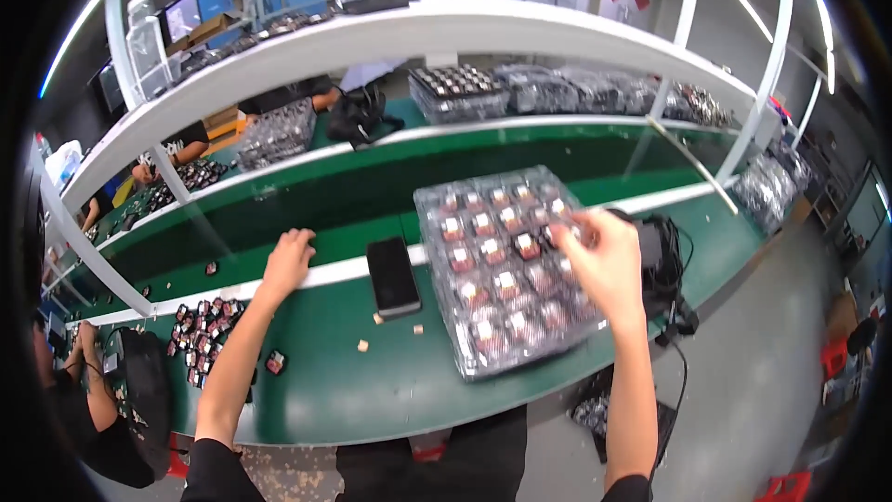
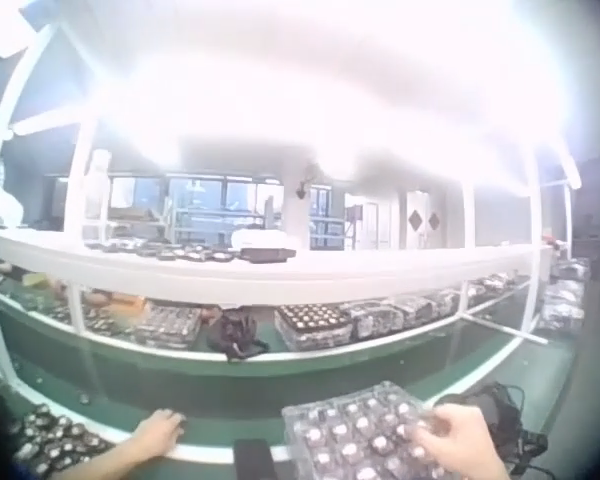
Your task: The recorder uses tweezers to carefully adjust internal components and cables inside small electronic devices on an assembly line.
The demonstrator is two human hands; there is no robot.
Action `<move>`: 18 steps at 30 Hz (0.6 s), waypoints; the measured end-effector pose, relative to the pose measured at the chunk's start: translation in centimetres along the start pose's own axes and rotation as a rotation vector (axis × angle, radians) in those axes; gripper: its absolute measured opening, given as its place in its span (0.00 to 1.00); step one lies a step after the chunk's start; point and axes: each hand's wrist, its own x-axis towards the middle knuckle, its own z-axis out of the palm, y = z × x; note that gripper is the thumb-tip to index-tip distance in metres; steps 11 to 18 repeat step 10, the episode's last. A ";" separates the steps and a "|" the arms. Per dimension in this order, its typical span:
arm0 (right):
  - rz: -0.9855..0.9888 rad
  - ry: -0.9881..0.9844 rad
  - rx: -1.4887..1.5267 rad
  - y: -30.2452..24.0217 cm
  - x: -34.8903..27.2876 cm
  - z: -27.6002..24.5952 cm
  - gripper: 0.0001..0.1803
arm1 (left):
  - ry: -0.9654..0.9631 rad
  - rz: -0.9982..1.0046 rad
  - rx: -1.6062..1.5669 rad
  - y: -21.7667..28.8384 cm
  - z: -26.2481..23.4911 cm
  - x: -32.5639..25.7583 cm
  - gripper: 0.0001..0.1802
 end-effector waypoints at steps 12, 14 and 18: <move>-0.402 -0.663 0.502 -10.9 -13.0 4.2 0.09 | -0.178 0.322 -0.278 13.0 -8.1 -6.0 0.14; -0.402 -0.663 0.502 -10.9 -13.0 4.2 0.09 | -0.178 0.322 -0.278 13.0 -8.1 -6.0 0.14; -0.402 -0.663 0.502 -10.9 -13.0 4.2 0.09 | -0.178 0.322 -0.278 13.0 -8.1 -6.0 0.14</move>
